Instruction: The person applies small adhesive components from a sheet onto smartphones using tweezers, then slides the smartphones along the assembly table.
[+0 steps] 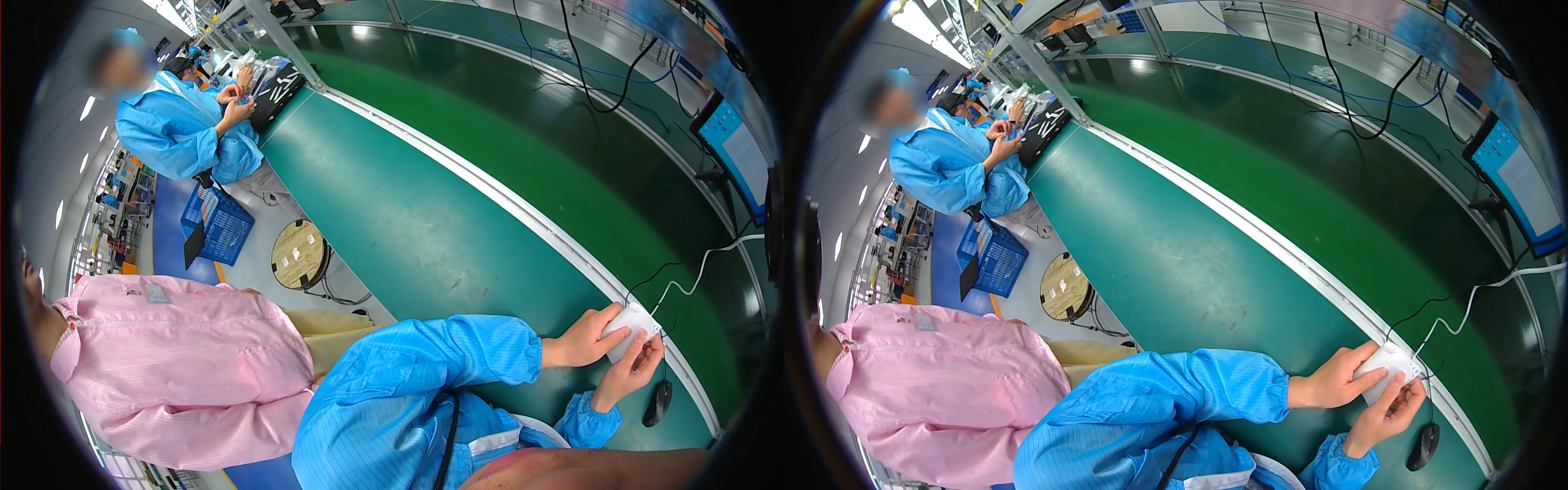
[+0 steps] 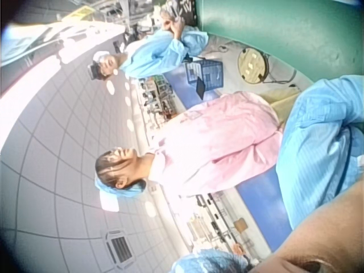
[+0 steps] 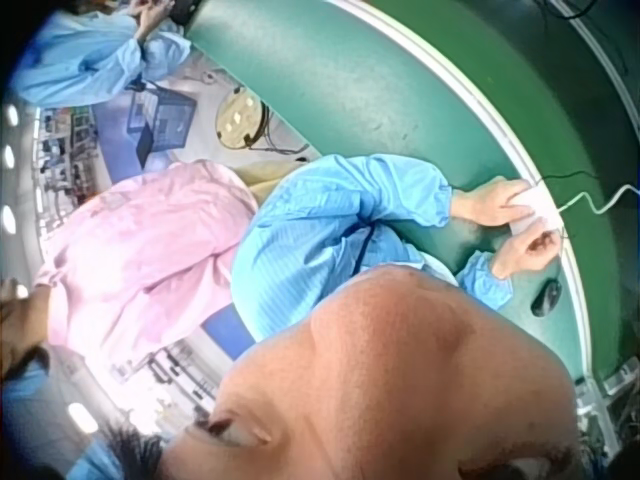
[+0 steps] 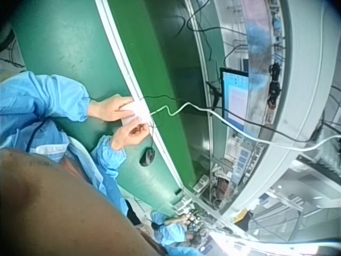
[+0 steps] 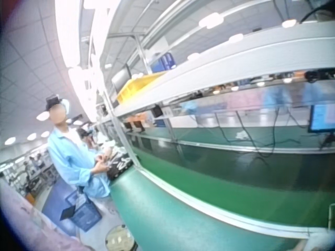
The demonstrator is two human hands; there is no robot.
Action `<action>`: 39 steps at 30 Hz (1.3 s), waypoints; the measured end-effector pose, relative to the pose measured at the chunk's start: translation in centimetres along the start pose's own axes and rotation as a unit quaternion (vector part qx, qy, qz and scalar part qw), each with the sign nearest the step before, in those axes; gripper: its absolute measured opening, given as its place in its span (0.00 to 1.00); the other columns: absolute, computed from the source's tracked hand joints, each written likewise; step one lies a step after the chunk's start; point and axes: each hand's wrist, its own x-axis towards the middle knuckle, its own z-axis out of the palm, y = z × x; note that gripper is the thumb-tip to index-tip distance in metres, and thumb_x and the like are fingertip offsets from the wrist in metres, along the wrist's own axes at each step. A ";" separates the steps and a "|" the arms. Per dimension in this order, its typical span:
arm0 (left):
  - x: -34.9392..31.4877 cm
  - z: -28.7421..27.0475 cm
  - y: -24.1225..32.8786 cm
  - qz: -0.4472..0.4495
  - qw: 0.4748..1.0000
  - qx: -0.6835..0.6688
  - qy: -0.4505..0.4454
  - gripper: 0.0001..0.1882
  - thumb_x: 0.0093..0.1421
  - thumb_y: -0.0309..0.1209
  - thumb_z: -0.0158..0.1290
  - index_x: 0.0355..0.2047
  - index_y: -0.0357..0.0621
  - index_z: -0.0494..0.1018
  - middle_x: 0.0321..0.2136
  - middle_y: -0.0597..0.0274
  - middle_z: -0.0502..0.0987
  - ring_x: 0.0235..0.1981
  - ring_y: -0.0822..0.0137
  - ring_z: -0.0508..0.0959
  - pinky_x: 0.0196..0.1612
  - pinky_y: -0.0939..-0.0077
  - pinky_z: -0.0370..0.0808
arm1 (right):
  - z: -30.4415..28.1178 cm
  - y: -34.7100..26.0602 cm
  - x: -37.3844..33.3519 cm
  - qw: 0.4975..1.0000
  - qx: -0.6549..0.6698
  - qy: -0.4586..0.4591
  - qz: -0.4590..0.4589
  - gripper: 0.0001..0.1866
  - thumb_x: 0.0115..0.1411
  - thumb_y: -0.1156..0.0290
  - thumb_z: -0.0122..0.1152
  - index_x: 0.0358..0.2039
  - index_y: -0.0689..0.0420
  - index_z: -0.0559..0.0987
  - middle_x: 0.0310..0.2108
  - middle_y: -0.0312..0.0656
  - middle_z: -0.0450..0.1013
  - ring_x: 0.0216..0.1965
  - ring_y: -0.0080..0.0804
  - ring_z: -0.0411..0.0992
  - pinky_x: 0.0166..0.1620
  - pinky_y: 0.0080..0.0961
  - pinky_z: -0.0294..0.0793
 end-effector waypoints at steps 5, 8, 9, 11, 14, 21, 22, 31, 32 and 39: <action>0.0 0.4 -0.2 -0.005 1.000 -0.014 0.003 0.19 0.70 0.33 0.55 0.55 0.33 0.69 0.40 0.45 0.84 0.39 0.50 0.86 0.42 0.64 0.80 | 0.7 -1.0 0.1 1.000 0.001 -0.001 -0.002 0.17 0.74 0.67 0.58 0.56 0.65 0.72 0.45 0.41 0.76 0.42 0.24 0.73 0.42 0.22 0.72; 0.0 0.3 0.2 -0.004 1.000 -0.021 0.011 0.20 0.70 0.34 0.56 0.55 0.32 0.68 0.42 0.45 0.83 0.41 0.52 0.85 0.43 0.63 0.80 | 0.8 -1.5 0.1 0.999 -0.027 0.017 -0.012 0.16 0.74 0.67 0.58 0.55 0.65 0.73 0.45 0.40 0.76 0.40 0.23 0.72 0.41 0.22 0.71; 0.0 0.3 0.4 0.002 0.999 -0.027 0.021 0.21 0.70 0.35 0.56 0.55 0.32 0.68 0.42 0.45 0.83 0.41 0.53 0.85 0.43 0.63 0.80 | 0.6 -1.2 0.2 0.999 -0.027 0.016 -0.012 0.16 0.74 0.67 0.58 0.55 0.65 0.73 0.45 0.40 0.76 0.40 0.23 0.72 0.41 0.22 0.71; 0.1 0.2 0.5 0.003 0.999 -0.023 0.030 0.21 0.69 0.36 0.57 0.53 0.32 0.68 0.41 0.44 0.82 0.41 0.53 0.85 0.43 0.63 0.80 | 0.2 -0.3 0.3 0.995 -0.075 -0.013 -0.070 0.15 0.74 0.66 0.57 0.53 0.64 0.74 0.44 0.40 0.76 0.39 0.22 0.71 0.40 0.22 0.70; 0.1 0.1 0.5 -0.002 0.999 -0.023 0.031 0.21 0.68 0.37 0.58 0.51 0.33 0.66 0.41 0.44 0.81 0.41 0.54 0.84 0.43 0.63 0.80 | -0.1 0.0 -0.1 0.998 -0.045 -0.043 -0.023 0.13 0.75 0.66 0.56 0.51 0.64 0.76 0.42 0.40 0.76 0.40 0.23 0.73 0.42 0.23 0.72; 0.0 0.2 0.0 -0.030 0.997 -0.065 0.012 0.26 0.67 0.37 0.59 0.54 0.35 0.60 0.49 0.46 0.75 0.51 0.59 0.78 0.53 0.62 0.76 | 0.4 0.1 -0.5 0.998 0.008 -0.055 0.004 0.14 0.76 0.67 0.53 0.54 0.65 0.72 0.45 0.44 0.78 0.45 0.27 0.76 0.48 0.26 0.74; 0.0 0.2 -0.2 -0.030 0.997 -0.066 0.011 0.26 0.67 0.37 0.59 0.54 0.35 0.60 0.49 0.46 0.75 0.51 0.59 0.78 0.53 0.62 0.76 | 0.5 0.0 -0.5 0.998 0.013 -0.057 0.010 0.15 0.76 0.67 0.52 0.55 0.65 0.71 0.46 0.45 0.78 0.45 0.27 0.76 0.47 0.25 0.74; 0.2 -0.2 0.7 0.011 1.000 -0.017 0.011 0.37 0.64 0.34 0.61 0.67 0.33 0.57 0.55 0.46 0.70 0.55 0.58 0.74 0.58 0.62 0.73 | 0.6 0.0 -0.3 0.997 0.036 -0.066 0.021 0.16 0.76 0.67 0.52 0.56 0.65 0.70 0.47 0.45 0.78 0.45 0.27 0.76 0.46 0.24 0.74; 0.2 -0.2 0.6 0.019 0.999 -0.015 0.026 0.35 0.64 0.35 0.61 0.65 0.33 0.59 0.54 0.47 0.70 0.54 0.59 0.74 0.57 0.62 0.73 | 0.6 0.0 -0.3 0.997 0.041 -0.062 0.024 0.15 0.76 0.67 0.52 0.56 0.64 0.70 0.46 0.44 0.78 0.44 0.26 0.76 0.46 0.23 0.73; 0.4 -0.1 0.2 0.007 0.998 0.003 0.060 0.26 0.65 0.35 0.61 0.57 0.33 0.67 0.47 0.47 0.78 0.47 0.56 0.81 0.50 0.64 0.78 | 0.7 -0.4 -0.3 0.998 -0.011 -0.058 0.015 0.14 0.73 0.72 0.54 0.56 0.64 0.72 0.47 0.41 0.77 0.43 0.25 0.74 0.45 0.22 0.72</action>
